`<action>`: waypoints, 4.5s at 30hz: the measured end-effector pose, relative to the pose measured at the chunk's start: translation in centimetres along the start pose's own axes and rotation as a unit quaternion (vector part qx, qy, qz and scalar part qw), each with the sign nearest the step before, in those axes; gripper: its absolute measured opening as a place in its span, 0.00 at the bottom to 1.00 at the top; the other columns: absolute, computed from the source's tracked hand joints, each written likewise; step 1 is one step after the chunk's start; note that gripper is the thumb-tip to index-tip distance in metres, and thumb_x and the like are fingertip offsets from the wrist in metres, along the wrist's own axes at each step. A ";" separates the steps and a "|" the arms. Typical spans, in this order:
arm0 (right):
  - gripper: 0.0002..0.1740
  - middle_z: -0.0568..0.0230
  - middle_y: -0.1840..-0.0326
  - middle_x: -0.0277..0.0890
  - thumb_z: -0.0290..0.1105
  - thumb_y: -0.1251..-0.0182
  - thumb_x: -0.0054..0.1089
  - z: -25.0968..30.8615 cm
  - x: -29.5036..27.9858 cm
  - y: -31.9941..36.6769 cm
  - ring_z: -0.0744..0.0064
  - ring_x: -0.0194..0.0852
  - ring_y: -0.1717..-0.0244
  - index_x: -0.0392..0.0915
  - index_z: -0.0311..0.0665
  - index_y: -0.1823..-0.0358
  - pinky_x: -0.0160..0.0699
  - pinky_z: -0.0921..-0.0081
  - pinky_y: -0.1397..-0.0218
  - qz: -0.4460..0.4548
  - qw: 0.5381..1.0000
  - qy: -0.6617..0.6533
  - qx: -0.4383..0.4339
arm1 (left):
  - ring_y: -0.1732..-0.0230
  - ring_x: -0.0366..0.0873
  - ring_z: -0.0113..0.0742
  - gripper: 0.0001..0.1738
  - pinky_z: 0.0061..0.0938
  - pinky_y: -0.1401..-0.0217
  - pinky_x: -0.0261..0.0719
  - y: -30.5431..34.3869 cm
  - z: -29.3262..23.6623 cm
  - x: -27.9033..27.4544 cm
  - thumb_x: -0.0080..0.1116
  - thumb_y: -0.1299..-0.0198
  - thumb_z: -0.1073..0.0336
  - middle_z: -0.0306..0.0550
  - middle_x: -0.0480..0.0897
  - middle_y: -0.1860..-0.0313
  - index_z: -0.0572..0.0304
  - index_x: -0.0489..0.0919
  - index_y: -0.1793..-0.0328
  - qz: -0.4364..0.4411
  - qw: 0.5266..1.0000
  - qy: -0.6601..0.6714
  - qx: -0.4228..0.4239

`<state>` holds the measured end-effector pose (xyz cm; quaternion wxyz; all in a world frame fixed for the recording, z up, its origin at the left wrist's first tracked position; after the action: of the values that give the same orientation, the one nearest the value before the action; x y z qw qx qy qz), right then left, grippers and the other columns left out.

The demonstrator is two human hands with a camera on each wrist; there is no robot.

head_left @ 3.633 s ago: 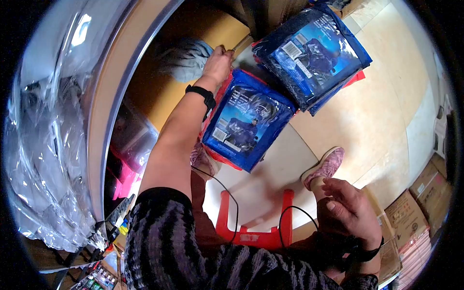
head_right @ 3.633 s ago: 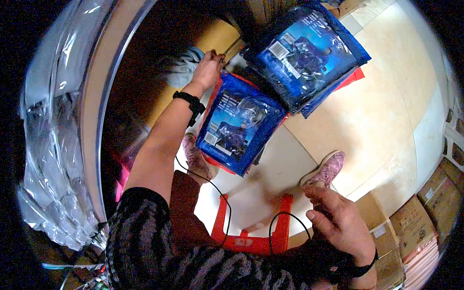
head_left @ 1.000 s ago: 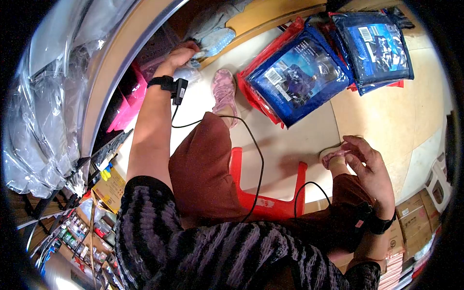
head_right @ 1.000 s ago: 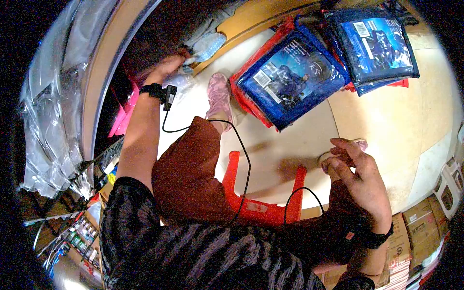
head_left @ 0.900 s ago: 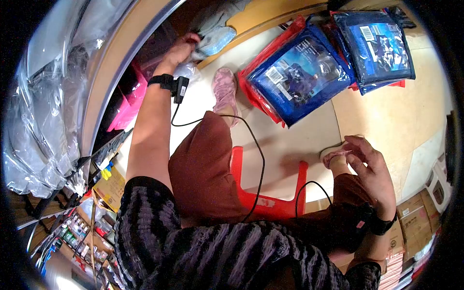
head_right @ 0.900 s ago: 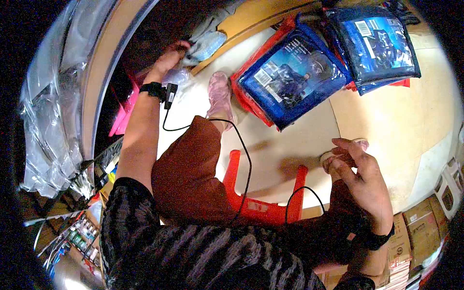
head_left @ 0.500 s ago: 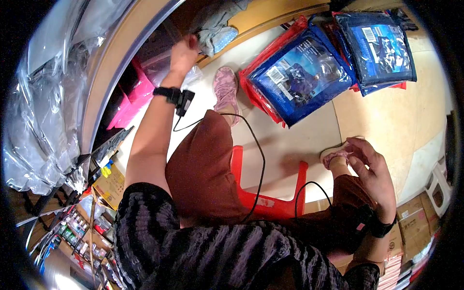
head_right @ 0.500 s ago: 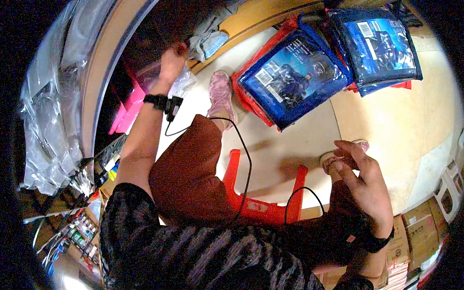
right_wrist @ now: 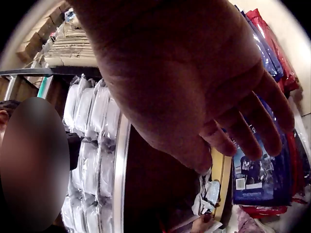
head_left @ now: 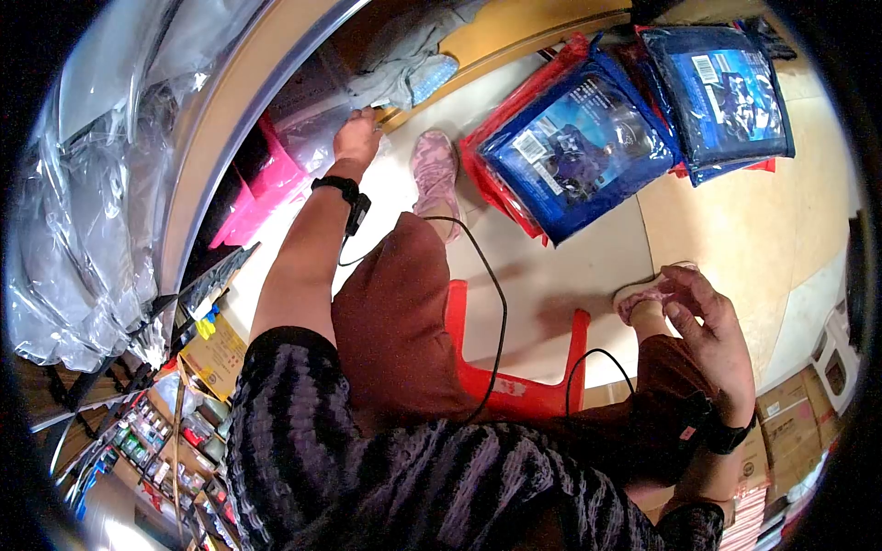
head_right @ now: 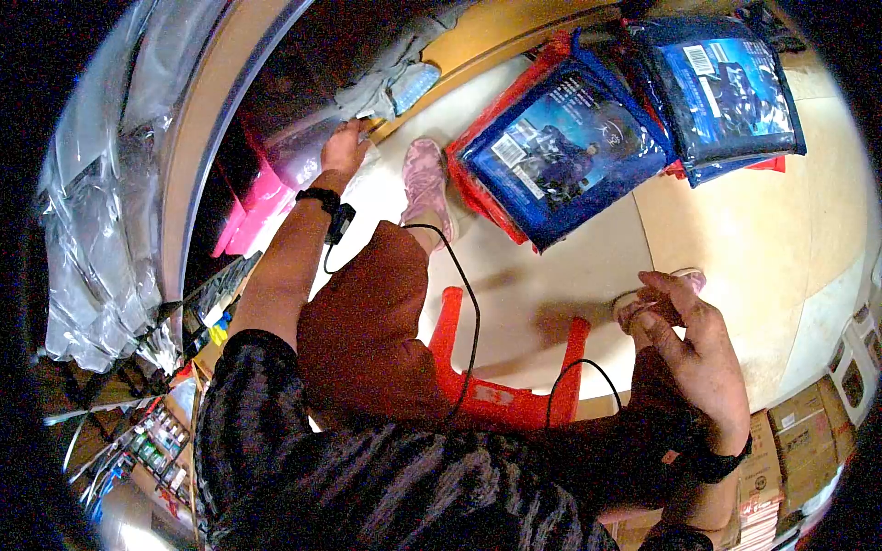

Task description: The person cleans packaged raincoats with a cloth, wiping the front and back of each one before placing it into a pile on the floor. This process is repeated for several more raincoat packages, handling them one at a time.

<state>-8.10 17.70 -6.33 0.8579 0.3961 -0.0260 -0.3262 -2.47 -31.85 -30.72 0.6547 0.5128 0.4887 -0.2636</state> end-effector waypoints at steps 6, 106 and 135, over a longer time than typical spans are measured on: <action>0.20 0.49 0.58 0.79 0.22 0.39 0.52 0.0 0.2 -0.3 0.59 0.79 0.53 0.70 0.29 0.44 0.73 0.71 0.46 -0.001 1.000 0.020 -0.006 | 0.52 0.78 0.54 0.15 0.45 0.50 0.77 -0.6 0.0 0.6 0.50 0.43 0.65 0.55 0.79 0.51 0.56 0.73 0.50 0.009 0.999 -0.030 -0.011; 0.29 0.48 0.59 0.71 0.33 0.53 0.66 1.5 2.4 4.6 0.43 0.73 0.57 0.68 0.44 0.46 0.74 0.56 0.54 -0.101 0.986 0.005 -0.130 | 0.51 0.78 0.34 0.33 0.30 0.49 0.76 4.4 -26.2 -4.7 0.68 0.49 0.55 0.49 0.80 0.49 0.65 0.73 0.40 0.383 0.816 0.432 -0.030; 0.39 0.55 0.64 0.64 0.33 0.63 0.69 2.7 -2.3 4.3 0.54 0.70 0.63 0.68 0.44 0.42 0.72 0.62 0.62 -0.061 0.981 0.106 -0.149 | 0.77 0.77 0.32 0.24 0.23 0.73 0.83 -19.0 -22.5 -3.4 0.65 0.47 0.46 0.42 0.79 0.75 0.58 0.77 0.56 0.180 0.685 0.678 -0.198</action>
<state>-8.39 19.27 -0.95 0.8837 0.2969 0.1387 -0.3341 -28.17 -17.84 -35.36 0.2664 0.4880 0.7384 0.3817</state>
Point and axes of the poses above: each hand's wrist, its own y-axis away from the middle knuckle, its own x-axis out of the palm, z = x × y, the point moved 6 cm from there along -y, towards the middle knuckle
